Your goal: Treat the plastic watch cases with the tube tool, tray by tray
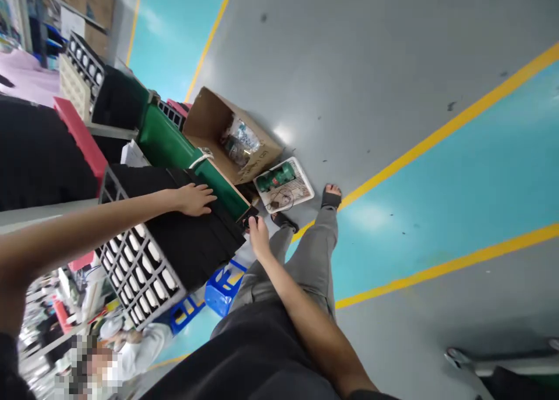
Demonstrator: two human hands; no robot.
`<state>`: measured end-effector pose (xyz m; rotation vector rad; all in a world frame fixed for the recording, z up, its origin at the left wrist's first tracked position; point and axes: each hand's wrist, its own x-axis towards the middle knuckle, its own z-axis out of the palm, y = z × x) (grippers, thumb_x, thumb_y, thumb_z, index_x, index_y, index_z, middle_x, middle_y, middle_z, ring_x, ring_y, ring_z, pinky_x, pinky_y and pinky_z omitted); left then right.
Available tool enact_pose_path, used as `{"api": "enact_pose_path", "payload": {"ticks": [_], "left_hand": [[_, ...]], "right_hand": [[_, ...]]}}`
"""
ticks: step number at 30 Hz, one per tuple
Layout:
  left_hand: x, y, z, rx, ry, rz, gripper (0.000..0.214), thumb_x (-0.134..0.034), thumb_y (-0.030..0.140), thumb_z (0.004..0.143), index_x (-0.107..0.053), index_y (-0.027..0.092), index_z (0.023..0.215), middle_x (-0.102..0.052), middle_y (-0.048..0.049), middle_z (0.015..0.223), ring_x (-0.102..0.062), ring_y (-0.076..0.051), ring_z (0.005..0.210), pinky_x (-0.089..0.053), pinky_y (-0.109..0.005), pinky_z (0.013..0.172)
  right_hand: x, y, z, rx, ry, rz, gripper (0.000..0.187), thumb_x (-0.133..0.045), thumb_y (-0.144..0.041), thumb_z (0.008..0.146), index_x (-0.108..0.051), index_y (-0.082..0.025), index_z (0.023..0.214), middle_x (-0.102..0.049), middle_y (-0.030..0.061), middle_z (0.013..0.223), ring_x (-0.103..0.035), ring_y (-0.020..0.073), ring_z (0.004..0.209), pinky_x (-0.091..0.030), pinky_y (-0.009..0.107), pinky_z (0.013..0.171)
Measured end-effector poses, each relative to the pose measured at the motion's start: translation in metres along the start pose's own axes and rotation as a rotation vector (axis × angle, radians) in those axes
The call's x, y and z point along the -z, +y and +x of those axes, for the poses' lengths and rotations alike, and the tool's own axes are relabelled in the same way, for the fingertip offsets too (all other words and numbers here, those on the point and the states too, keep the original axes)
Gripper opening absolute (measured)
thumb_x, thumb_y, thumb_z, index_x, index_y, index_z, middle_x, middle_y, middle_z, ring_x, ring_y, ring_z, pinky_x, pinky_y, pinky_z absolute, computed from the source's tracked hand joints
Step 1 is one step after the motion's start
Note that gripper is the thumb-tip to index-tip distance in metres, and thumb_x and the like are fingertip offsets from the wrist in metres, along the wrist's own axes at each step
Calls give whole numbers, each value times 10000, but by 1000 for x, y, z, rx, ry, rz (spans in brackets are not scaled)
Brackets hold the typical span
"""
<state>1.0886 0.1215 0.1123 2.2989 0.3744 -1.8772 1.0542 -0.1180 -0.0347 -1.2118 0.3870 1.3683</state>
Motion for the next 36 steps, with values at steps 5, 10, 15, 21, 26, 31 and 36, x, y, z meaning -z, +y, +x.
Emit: {"api": "enact_pose_path", "payload": {"ticks": [5, 10, 15, 21, 26, 31, 36], "left_hand": [[-28, -15, 30, -51, -146, 38, 624, -525, 542, 945, -616, 193, 1455, -537, -215, 1554, -406, -437, 1485, -287, -642, 1161], [-29, -19, 35, -143, -167, 83, 585, -544, 482, 926, -642, 179, 1417, -638, -202, 1432, -528, -378, 1366, -296, -540, 1172], [-23, -22, 20, -184, -159, 144, 563, -490, 443, 961, -616, 153, 1427, -641, -210, 1390, -563, -356, 1305, -367, -487, 1121], [-19, -28, -9, -230, -94, 189, 581, -460, 430, 977, -593, 126, 1454, -606, -215, 1426, -552, -360, 1347, -368, -509, 1162], [-22, -29, -18, -198, -139, 167, 617, -405, 431, 1025, -486, 154, 1570, -485, -208, 1594, -417, -364, 1508, -273, -557, 1238], [-23, -29, -16, -231, -214, 127, 597, -342, 461, 1061, -488, 194, 1574, -361, -130, 1685, -306, -348, 1578, -282, -521, 1239], [-20, -30, -22, -266, -205, 184, 600, -310, 448, 1072, -503, 154, 1558, -415, -124, 1653, -386, -321, 1543, -322, -466, 1216]], "right_hand": [[-14, 12, -5, -3, 53, -36, 428, -556, -647, 920, -623, -224, 901, -736, 50, 933, -694, 221, 911, -594, 388, 830], [-32, 13, -20, 28, 78, -78, 388, -489, -608, 952, -636, -248, 963, -754, 78, 1034, -678, 259, 1028, -535, 441, 980], [-38, 4, -32, 52, 100, -61, 351, -437, -563, 1000, -600, -255, 1042, -752, 70, 1043, -692, 252, 995, -531, 432, 969], [-47, -7, -51, 125, 91, -34, 292, -447, -487, 1025, -628, -259, 1044, -748, 77, 1036, -684, 258, 1003, -529, 430, 953], [-49, -2, -55, 156, 106, -28, 245, -467, -447, 1023, -627, -265, 1060, -743, 81, 1032, -681, 269, 1022, -531, 441, 952], [-49, 10, -42, 164, 175, -16, 251, -448, -443, 1039, -594, -245, 1089, -739, 86, 1025, -700, 255, 1000, -535, 447, 961], [-54, 22, -19, 183, 249, 8, 267, -418, -460, 1049, -520, -229, 1137, -723, 80, 1027, -738, 195, 807, -612, 374, 772]]}}
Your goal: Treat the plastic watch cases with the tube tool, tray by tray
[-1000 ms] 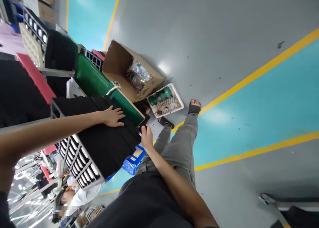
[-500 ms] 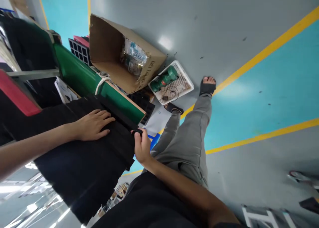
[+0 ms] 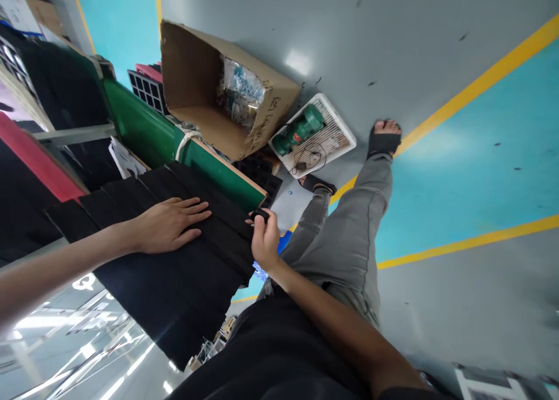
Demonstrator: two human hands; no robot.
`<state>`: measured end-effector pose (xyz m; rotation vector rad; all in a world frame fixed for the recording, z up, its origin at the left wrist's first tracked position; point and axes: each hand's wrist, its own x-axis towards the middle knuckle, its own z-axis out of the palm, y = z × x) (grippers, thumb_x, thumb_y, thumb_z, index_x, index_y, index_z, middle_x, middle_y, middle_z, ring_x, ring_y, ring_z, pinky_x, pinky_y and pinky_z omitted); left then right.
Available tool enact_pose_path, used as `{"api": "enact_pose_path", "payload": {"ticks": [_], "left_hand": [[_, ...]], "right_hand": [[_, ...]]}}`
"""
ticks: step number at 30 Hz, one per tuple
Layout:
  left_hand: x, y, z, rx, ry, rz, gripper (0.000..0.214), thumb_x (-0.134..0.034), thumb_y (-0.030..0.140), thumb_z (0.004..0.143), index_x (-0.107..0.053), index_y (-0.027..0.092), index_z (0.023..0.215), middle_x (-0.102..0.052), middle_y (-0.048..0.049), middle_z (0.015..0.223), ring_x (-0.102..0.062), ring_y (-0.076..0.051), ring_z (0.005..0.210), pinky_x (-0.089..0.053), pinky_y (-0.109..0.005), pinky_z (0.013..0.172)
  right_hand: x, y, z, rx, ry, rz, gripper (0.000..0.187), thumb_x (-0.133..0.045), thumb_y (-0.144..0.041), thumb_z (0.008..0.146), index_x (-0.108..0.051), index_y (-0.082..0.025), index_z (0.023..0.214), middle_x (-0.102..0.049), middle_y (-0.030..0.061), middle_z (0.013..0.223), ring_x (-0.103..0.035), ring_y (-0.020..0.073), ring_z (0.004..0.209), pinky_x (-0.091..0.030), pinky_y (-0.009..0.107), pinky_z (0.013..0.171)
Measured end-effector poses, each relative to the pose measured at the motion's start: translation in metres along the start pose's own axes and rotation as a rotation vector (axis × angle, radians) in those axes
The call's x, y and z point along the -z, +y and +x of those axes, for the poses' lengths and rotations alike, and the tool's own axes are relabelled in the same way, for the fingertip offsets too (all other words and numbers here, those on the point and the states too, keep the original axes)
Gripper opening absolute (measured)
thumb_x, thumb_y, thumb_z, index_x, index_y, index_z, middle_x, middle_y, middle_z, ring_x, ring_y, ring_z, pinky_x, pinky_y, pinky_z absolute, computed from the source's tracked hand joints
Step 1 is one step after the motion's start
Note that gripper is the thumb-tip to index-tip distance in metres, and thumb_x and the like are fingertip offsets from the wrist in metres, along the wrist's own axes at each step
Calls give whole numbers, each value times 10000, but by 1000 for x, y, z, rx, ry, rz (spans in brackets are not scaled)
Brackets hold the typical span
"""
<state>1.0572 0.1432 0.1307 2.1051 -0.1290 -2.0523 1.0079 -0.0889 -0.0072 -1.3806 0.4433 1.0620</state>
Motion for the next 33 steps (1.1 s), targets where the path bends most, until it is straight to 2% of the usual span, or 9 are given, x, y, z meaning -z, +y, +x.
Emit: {"api": "enact_pose_path", "payload": {"ticks": [3, 6, 9, 12, 17, 23, 26, 28, 33], "left_hand": [[3, 3, -8, -19, 20, 17, 602, -304, 425, 1077, -519, 103, 1538, -476, -147, 1615, -446, -306, 1505, -337, -440, 1200], [8, 8, -15, -32, 55, 11, 588, -323, 407, 1068, -569, 78, 1488, -577, -162, 1533, -551, -320, 1393, -393, -458, 1135], [11, 9, -15, -24, 73, 16, 584, -373, 428, 1041, -592, 85, 1460, -646, -170, 1427, -630, -338, 1207, -466, -488, 994], [10, 7, -9, -10, 81, 7, 575, -404, 452, 1027, -632, 84, 1406, -690, -169, 1283, -643, -336, 1104, -477, -496, 945], [10, 8, -9, 24, 75, 10, 473, -453, 454, 1007, -730, 108, 1172, -694, -137, 1086, -647, -323, 994, -481, -484, 878], [9, 16, -25, 35, 84, 11, 414, -458, 426, 1005, -721, 117, 1085, -686, -129, 1069, -632, -306, 968, -479, -472, 871], [7, 15, -27, 39, 81, -15, 389, -461, 407, 998, -711, 123, 1084, -694, -133, 1118, -627, -312, 995, -489, -469, 862], [6, 14, -27, 39, 63, -38, 363, -461, 387, 992, -704, 131, 1077, -711, -128, 1093, -626, -320, 1003, -495, -473, 860], [11, 14, -35, 65, 42, -82, 328, -455, 350, 982, -698, 155, 1083, -731, -118, 1042, -626, -321, 1008, -490, -493, 902]], "right_hand": [[-2, 7, 7, 35, 50, -26, 289, -419, -471, 1046, -516, -217, 1146, -719, 83, 1019, -735, 183, 771, -622, 355, 708], [1, 7, 8, 99, 62, -87, 291, -467, -466, 1029, -567, -214, 1135, -724, 89, 1027, -732, 207, 889, -628, 403, 803], [3, -2, 12, 178, 50, -156, 282, -544, -458, 994, -638, -215, 1102, -706, 105, 1087, -695, 243, 1032, -614, 439, 867], [-3, -19, 29, 269, 14, -225, 265, -588, -448, 972, -679, -217, 1064, -710, 98, 1071, -684, 252, 1029, -610, 430, 848], [-45, -51, 78, 348, -172, -257, 303, -612, -368, 975, -623, -214, 1235, -748, 68, 1068, -703, 194, 856, -601, 344, 781], [-111, -80, 114, 444, -502, -368, 290, -520, -172, 974, -622, -174, 1246, -748, 91, 1176, -705, 232, 1043, -540, 387, 987], [-130, -86, 113, 412, -570, -425, 307, -517, -170, 981, -610, -186, 1273, -752, 78, 1128, -711, 240, 1010, -537, 393, 976], [-134, -86, 106, 358, -567, -410, 309, -510, -185, 995, -590, -181, 1294, -743, 77, 1092, -720, 232, 965, -545, 391, 966], [-117, -72, 69, 224, -489, -221, 297, -432, -219, 1028, -522, -225, 1311, -696, 82, 1197, -717, 208, 1009, -597, 380, 931]]}}
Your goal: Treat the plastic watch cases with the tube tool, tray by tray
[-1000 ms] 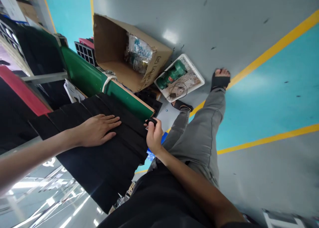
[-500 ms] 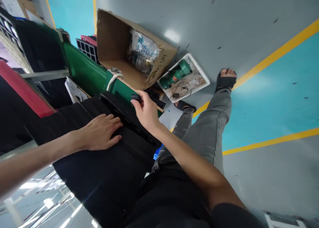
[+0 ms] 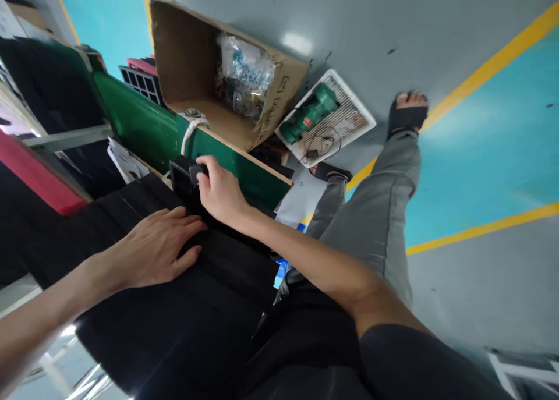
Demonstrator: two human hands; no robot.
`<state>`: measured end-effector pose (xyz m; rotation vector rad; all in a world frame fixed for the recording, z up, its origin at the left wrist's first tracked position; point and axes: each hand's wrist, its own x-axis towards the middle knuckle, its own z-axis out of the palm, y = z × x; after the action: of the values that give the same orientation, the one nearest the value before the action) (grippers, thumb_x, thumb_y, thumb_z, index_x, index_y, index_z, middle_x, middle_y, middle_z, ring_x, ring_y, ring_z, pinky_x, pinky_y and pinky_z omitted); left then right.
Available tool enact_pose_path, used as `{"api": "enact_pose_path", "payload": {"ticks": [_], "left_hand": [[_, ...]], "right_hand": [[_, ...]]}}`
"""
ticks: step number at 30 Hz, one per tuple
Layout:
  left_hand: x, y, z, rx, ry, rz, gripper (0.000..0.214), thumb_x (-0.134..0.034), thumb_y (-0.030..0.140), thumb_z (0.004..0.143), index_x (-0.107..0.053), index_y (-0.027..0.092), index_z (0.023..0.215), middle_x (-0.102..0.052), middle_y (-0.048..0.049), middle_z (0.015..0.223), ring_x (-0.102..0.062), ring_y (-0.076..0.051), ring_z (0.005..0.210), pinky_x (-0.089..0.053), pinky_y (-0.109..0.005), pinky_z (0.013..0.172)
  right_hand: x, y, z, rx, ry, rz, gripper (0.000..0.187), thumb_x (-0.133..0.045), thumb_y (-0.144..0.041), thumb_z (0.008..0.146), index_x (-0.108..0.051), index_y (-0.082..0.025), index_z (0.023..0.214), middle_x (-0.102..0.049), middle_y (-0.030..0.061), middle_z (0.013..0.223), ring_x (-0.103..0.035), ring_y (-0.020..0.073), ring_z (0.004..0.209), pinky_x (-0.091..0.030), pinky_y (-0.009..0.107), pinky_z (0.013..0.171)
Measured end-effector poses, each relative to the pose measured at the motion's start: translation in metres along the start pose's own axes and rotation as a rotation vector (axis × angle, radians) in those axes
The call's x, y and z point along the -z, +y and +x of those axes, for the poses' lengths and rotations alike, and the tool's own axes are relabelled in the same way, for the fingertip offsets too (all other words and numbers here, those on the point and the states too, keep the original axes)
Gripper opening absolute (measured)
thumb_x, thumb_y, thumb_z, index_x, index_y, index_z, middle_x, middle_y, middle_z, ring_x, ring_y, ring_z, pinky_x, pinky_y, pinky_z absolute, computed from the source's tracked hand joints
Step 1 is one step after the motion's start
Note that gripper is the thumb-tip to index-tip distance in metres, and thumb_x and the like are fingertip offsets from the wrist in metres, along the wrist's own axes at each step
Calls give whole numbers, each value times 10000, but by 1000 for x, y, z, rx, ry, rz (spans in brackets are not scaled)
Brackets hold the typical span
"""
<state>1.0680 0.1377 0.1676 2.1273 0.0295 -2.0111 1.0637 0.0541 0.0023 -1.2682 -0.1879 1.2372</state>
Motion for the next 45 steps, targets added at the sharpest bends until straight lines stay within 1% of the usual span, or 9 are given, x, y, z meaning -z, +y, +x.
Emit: {"api": "enact_pose_path", "payload": {"ticks": [4, 8, 15, 19, 23, 28, 33, 37, 45], "left_hand": [[4, 4, -11, 39, -21, -18, 288, -477, 295, 951, -686, 177, 1110, -732, -109, 1081, -625, -306, 995, -486, -487, 900], [2, 6, -18, 44, -20, -37, 292, -479, 289, 947, -673, 183, 1136, -721, -105, 1124, -619, -304, 1002, -480, -497, 920], [-4, 8, -21, 48, 8, -44, 332, -465, 299, 949, -686, 151, 1147, -724, -126, 1099, -613, -310, 999, -472, -499, 936], [-9, 7, -25, 43, 43, -72, 337, -501, 309, 935, -686, 166, 1177, -733, -124, 1159, -613, -309, 1030, -462, -479, 949], [-13, 7, -28, 40, 84, -95, 317, -530, 296, 918, -695, 178, 1162, -743, -121, 1125, -610, -308, 1017, -456, -470, 944], [-14, 6, -29, 38, 83, -96, 337, -519, 292, 920, -695, 159, 1175, -740, -124, 1116, -610, -308, 1010, -451, -467, 945], [-16, 5, -30, 24, 94, -85, 330, -522, 289, 924, -689, 165, 1180, -738, -122, 1126, -615, -304, 1030, -449, -453, 950], [-17, 4, -30, 23, 105, -70, 341, -503, 285, 935, -678, 166, 1203, -736, -124, 1158, -617, -305, 1050, -456, -459, 955], [-12, 5, -30, 39, 48, -45, 392, -466, 294, 942, -674, 133, 1233, -719, -143, 1235, -618, -327, 1084, -468, -500, 967]], "right_hand": [[-4, 12, -46, 28, -18, 80, 284, -436, -202, 1017, -506, -231, 1290, -676, 106, 1296, -696, 222, 1121, -590, 416, 984], [-5, 18, -65, -98, -147, 28, 293, -483, -169, 1003, -499, -200, 1294, -734, 99, 1159, -734, 230, 1023, -583, 421, 947], [-17, 1, 9, 71, -289, -369, 214, -587, -206, 1006, -605, -180, 1219, -775, 113, 1089, -748, 285, 1031, -563, 395, 907], [-37, -4, 54, 38, -370, -297, 162, -631, -116, 950, -691, -155, 1096, -780, 81, 828, -769, 255, 809, -586, 371, 849], [-46, -6, 67, -27, -441, -235, 207, -592, -87, 944, -721, -139, 1098, -722, 37, 622, -699, 220, 530, -612, 372, 682], [-46, -10, 68, -59, -458, -245, 185, -618, -114, 940, -741, -115, 1080, -713, 39, 593, -647, 198, 436, -604, 363, 587], [-45, -14, 78, -8, -389, -289, 159, -657, -159, 918, -751, -159, 1046, -796, 79, 857, -763, 240, 769, -618, 389, 834], [-46, -17, 94, 139, -350, -380, 236, -529, -162, 988, -724, -216, 1111, -782, 71, 1143, -726, 263, 1067, -573, 415, 965], [-95, -20, 119, 413, -539, -539, 172, -852, -81, 688, -722, -189, 725, -734, 75, 748, -742, 317, 940, -573, 423, 878]]}}
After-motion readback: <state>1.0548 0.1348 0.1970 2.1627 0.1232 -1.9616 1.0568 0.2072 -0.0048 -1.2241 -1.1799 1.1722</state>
